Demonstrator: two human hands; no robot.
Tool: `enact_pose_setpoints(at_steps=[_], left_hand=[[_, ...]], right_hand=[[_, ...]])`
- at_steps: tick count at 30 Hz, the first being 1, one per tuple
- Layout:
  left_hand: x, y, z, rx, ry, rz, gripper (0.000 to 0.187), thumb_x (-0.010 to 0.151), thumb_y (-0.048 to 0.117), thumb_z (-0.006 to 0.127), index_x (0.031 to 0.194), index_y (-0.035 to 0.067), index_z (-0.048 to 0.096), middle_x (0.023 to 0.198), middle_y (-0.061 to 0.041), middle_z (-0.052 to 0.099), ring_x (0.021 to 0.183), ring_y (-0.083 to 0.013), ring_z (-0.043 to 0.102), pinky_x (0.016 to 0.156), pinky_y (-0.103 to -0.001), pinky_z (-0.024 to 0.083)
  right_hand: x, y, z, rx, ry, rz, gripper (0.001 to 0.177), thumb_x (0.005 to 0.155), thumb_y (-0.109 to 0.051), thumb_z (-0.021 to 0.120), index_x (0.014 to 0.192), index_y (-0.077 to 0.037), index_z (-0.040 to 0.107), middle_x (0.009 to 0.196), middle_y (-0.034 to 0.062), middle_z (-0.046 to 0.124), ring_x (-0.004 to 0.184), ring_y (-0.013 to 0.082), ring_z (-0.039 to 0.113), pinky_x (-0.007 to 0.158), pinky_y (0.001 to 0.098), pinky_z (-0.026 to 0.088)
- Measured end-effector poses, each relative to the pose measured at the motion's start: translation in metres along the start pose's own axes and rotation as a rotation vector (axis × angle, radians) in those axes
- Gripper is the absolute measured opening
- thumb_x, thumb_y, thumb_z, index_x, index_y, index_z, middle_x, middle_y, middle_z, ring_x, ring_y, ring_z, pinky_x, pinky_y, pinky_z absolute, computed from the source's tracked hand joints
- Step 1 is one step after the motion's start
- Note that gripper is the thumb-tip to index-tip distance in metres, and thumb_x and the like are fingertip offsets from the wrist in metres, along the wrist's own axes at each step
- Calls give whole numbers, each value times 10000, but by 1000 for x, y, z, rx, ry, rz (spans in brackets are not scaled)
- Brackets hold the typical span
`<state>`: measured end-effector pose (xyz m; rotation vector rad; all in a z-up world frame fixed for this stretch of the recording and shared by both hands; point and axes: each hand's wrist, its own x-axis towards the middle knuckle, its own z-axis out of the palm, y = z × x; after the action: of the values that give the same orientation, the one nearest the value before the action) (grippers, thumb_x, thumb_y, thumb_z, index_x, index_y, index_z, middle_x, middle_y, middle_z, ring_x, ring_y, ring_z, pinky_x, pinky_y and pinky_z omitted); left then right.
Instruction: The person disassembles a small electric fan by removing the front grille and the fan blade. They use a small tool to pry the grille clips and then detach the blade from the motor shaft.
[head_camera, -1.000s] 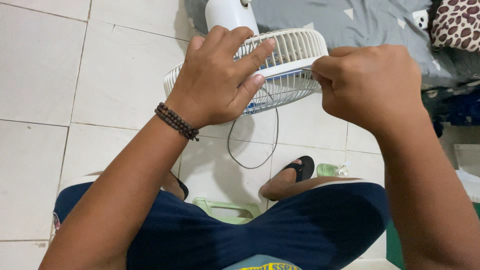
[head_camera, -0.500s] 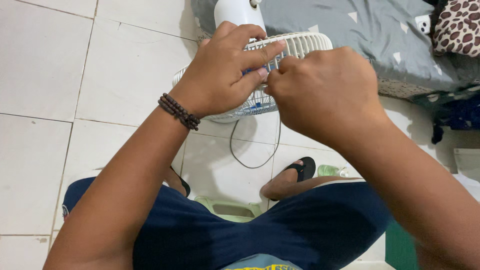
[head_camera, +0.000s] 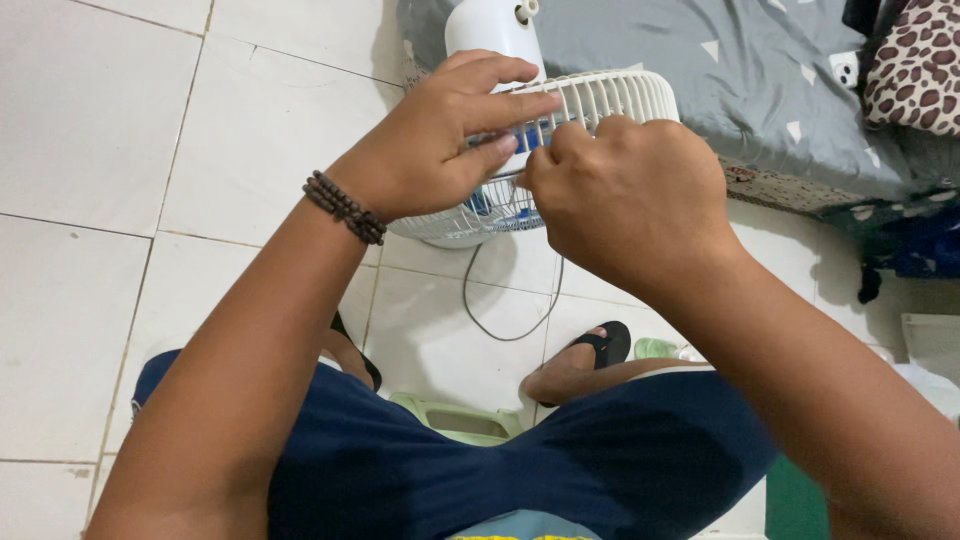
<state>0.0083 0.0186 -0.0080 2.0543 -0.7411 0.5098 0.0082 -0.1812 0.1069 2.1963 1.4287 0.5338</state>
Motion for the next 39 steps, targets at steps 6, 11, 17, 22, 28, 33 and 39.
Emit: enact_pose_setpoints(at_steps=[6,11,17,22,28,33,39], left_hand=[[-10,-3,-2,95,-22,-51,457,1105,262,582,1557,230,521,1458,-189,577,1320,-375,547,1131,-473,433],[-8,-11,0,-66,-73,-82,454,1097,316,599,1538,266,506,1402,-146,616,1217,-308,658,1057,-388,541],[-9,-15,6,-77,-66,-67,473,1076,324,627,1532,270,511,1432,-163,602,1241,-314,647,1057,-388,536],[-9,-14,5,-77,-71,-58,483,1072,328,637,1534,264,508,1433,-168,596,1246,-314,645,1061,-387,535],[-10,-12,6,-78,-69,-53,468,1091,326,607,1542,248,509,1395,-158,620,1220,-309,658,1055,-391,542],[-11,-17,6,-39,-47,-20,471,1107,362,603,1552,237,513,1398,-169,622,1230,-324,652,1060,-402,538],[-8,-20,10,-26,-70,-46,525,1054,432,648,1523,235,520,1377,-167,626,1209,-321,660,1029,-401,541]], right_hand=[[1,-8,-1,-55,-67,44,154,795,-136,657,642,-121,667,630,39,641,521,184,668,396,320,490],[12,-42,3,-67,10,10,108,714,-144,648,661,-49,656,567,68,580,473,178,603,352,313,442],[19,-67,11,-112,12,-13,102,696,-138,641,661,-43,641,586,75,568,480,152,551,363,290,384],[15,-72,13,-191,45,-33,119,735,-131,632,640,-65,602,585,64,533,485,142,500,378,278,323],[9,-93,5,-231,55,74,167,763,-143,629,751,21,660,613,69,540,523,141,488,434,284,329],[15,-105,6,-240,22,130,261,746,-134,629,868,84,706,643,108,592,533,154,511,441,278,345],[20,-107,16,-173,-6,19,113,723,-52,659,745,57,677,641,154,606,544,167,529,439,280,347]])
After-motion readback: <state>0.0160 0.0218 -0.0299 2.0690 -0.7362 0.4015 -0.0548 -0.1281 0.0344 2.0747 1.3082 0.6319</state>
